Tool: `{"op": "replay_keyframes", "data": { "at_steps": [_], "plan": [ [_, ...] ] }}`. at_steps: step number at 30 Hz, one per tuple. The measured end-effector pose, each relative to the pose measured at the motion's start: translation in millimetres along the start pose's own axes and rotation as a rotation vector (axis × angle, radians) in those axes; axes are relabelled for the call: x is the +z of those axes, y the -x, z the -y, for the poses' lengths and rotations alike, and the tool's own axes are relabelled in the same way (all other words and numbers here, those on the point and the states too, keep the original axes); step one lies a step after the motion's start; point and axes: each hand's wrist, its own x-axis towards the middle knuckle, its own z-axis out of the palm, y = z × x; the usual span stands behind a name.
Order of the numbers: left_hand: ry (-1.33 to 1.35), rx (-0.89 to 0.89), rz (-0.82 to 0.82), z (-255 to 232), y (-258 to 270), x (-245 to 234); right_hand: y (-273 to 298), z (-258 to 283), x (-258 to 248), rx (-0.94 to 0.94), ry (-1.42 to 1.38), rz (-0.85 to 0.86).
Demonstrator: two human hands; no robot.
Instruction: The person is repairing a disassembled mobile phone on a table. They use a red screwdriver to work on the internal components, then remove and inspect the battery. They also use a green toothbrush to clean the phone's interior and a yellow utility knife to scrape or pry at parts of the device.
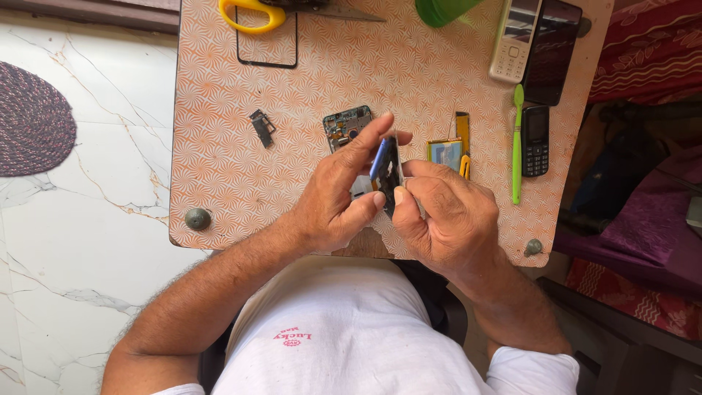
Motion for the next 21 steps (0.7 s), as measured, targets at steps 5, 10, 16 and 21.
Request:
{"op": "replay_keyframes", "data": {
  "at_steps": [5,10,16,21],
  "plan": [
    [-0.057,-0.028,-0.042,0.9,-0.8,3.5,-1.1,-1.5,5.0,-0.003,-0.017,-0.022],
    [-0.073,-0.026,-0.102,0.9,-2.0,4.0,-3.0,-3.9,7.1,-0.01,-0.026,-0.02],
    [-0.015,0.016,-0.102,4.0,-0.4,-0.4,-4.5,-3.5,5.3,-0.005,-0.015,-0.023],
    [0.104,-0.054,-0.102,8.1,-1.3,-2.0,-5.1,-5.4,2.1,0.019,-0.027,-0.051]
  ]
}}
